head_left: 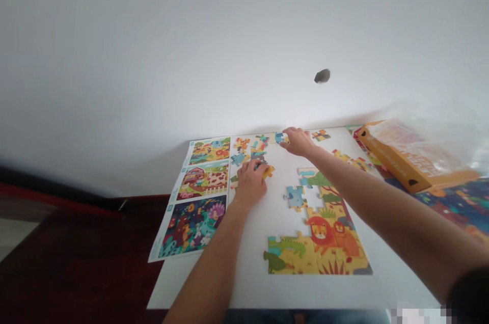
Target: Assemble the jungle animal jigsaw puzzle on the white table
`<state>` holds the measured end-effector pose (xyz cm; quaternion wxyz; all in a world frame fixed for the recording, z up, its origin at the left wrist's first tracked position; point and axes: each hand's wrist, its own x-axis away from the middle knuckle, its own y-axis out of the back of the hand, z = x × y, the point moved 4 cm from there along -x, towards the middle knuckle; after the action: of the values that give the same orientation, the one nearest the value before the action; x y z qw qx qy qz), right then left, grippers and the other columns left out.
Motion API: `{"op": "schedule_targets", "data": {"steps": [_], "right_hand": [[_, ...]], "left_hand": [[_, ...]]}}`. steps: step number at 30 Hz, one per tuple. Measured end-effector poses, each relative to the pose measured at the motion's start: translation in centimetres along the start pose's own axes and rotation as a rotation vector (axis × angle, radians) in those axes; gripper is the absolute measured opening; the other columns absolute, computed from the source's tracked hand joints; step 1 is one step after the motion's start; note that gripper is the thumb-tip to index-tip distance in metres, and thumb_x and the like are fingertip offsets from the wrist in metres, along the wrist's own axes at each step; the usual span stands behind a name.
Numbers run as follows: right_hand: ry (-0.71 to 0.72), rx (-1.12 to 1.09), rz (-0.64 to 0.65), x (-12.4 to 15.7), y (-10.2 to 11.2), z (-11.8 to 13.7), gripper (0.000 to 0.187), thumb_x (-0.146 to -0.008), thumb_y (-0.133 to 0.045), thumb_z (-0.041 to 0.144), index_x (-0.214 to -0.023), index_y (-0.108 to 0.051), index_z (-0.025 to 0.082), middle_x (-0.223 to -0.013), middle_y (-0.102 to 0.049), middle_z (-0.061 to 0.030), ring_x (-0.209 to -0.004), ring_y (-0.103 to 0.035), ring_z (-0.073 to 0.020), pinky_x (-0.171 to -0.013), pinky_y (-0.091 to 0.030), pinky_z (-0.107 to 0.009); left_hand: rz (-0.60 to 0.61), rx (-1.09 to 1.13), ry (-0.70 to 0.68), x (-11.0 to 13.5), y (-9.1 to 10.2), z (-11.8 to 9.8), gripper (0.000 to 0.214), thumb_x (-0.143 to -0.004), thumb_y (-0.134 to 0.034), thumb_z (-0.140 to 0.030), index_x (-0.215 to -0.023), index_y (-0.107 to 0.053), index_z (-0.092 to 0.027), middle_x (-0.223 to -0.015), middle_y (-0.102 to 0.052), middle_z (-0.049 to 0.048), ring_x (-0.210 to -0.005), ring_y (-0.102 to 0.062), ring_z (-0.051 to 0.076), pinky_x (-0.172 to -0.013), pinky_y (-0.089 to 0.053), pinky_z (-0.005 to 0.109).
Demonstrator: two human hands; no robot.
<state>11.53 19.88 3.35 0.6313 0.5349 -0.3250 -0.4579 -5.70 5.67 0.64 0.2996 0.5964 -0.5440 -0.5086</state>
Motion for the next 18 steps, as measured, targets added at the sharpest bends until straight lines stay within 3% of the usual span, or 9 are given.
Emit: {"op": "schedule_targets", "data": {"steps": [5,12,18], "right_hand": [[-0.051,0.032,0.123,-4.0,-1.5,1.4,0.057,-0.081,-0.070,0.041,-0.132,-0.054,0.020,-0.134,-0.057,-0.0193,-0.125,-0.048,-0.0382,-0.099,-0.035,-0.057],[-0.179,0.015,0.266,-5.7,-1.7,1.5,0.049,-0.072,-0.078,0.032,-0.117,-0.064,0.020,-0.123,-0.066,-0.0156,-0.121,-0.052,-0.0378,-0.099,-0.034,-0.057],[-0.326,-0.075,0.280,-6.3,-1.6,0.9,0.062,-0.056,-0.091,0.036,-0.110,-0.068,0.017,-0.124,-0.065,-0.0208,-0.120,-0.054,-0.0421,-0.096,-0.037,-0.059]], "left_hand": [[0.007,0.000,0.024,0.2,0.0,0.0,0.046,-0.080,-0.051,-0.005,-0.117,-0.066,-0.027,-0.127,-0.058,0.0079,-0.119,-0.049,0.028,-0.100,-0.043,0.048],[-0.027,-0.039,0.020,0.1,0.1,-0.1,0.049,-0.077,-0.051,-0.003,-0.116,-0.064,-0.030,-0.125,-0.060,0.0071,-0.116,-0.050,0.029,-0.095,-0.045,0.049],[-0.020,-0.089,0.101,0.0,0.2,0.3,0.049,-0.077,-0.050,-0.003,-0.117,-0.065,-0.028,-0.126,-0.060,0.0087,-0.112,-0.051,0.030,-0.090,-0.047,0.049]]}}
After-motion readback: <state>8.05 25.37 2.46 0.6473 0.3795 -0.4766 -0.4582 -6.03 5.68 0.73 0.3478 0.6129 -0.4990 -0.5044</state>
